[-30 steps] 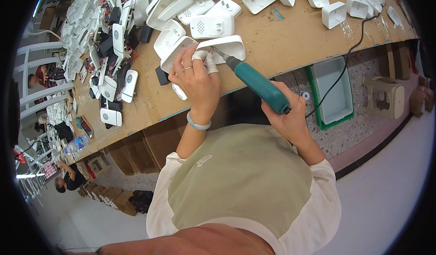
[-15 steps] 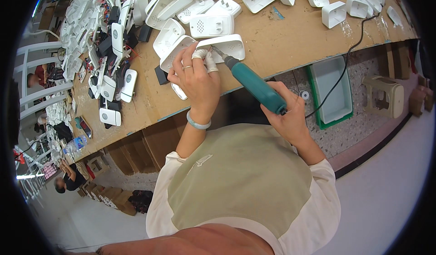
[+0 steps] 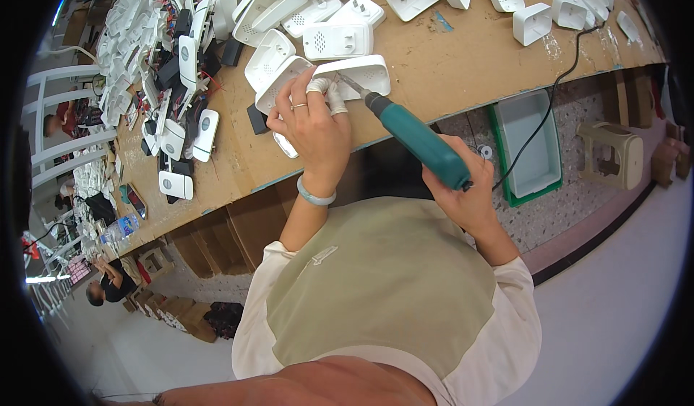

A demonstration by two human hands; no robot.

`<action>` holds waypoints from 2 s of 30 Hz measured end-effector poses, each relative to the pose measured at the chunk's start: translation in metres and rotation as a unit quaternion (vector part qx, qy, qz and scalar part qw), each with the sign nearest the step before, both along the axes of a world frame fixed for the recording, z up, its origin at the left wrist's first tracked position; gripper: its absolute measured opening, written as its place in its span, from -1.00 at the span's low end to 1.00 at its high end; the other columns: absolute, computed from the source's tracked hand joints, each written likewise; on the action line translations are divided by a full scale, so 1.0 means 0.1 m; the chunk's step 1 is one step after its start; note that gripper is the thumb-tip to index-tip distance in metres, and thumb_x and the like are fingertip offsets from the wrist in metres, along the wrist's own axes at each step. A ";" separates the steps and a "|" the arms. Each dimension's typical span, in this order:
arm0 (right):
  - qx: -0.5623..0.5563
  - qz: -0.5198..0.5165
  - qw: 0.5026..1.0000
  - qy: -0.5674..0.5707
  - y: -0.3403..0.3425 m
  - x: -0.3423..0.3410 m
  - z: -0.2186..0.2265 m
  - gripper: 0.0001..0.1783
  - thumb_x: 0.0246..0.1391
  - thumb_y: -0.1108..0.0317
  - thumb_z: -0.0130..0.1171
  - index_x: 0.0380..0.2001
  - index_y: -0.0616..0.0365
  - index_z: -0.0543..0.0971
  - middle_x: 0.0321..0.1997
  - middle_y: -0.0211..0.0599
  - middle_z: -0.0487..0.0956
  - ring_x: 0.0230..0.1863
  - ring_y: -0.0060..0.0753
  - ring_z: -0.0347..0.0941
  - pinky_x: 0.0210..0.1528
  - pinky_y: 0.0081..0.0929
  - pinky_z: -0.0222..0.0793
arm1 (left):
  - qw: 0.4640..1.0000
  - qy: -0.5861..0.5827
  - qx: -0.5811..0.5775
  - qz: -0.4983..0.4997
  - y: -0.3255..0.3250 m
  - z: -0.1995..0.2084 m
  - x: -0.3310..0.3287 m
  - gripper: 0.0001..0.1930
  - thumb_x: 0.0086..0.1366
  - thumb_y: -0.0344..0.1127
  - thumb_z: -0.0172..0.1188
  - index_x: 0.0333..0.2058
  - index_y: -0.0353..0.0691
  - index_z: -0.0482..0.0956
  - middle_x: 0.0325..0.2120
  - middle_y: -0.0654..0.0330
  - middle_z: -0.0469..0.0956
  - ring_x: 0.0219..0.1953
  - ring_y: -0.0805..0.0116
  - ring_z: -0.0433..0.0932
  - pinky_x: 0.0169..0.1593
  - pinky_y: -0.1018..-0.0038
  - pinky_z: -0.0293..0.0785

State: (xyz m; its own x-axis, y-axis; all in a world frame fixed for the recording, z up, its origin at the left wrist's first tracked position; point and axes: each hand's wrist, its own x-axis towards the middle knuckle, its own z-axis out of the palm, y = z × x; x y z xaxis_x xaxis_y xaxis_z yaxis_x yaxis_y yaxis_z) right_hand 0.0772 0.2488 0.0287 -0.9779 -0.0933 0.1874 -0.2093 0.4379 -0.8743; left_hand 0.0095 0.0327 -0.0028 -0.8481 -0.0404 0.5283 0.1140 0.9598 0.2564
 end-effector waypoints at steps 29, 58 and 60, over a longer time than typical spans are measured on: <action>-0.146 -0.155 0.977 -0.020 0.20 0.09 0.01 -0.55 0.08 0.70 0.19 0.08 0.30 0.48 -0.02 -0.13 0.61 -0.54 -0.69 0.36 -0.52 -0.69 0.29 | 0.776 -0.324 0.536 -0.076 -1.75 0.57 1.50 -0.94 0.31 -0.51 0.21 -0.26 -0.30 0.54 -0.31 0.28 0.59 -0.25 0.55 0.55 -0.15 0.57 0.48; -0.163 -0.134 0.977 -0.006 -0.08 -0.07 0.20 -0.70 0.06 0.56 0.34 -0.10 0.26 0.58 -0.34 -0.43 0.58 -0.51 -0.71 0.38 -0.49 -0.69 0.30 | 0.870 -0.259 0.383 -0.172 -1.12 0.64 0.78 -0.77 0.21 -0.42 0.29 -0.18 -0.34 0.54 -0.36 0.05 0.59 -0.37 0.17 0.58 -0.24 0.26 0.51; -0.177 -0.132 0.975 -0.008 -0.09 -0.05 0.16 -0.69 0.06 0.56 0.34 -0.09 0.27 0.57 -0.36 -0.45 0.57 -0.50 -0.71 0.37 -0.49 -0.69 0.29 | 0.962 -0.117 0.239 -0.067 -0.93 0.61 0.41 -0.70 0.18 -0.46 0.26 -0.10 -0.38 0.51 -0.18 -0.03 0.56 -0.22 0.08 0.58 -0.14 0.25 0.52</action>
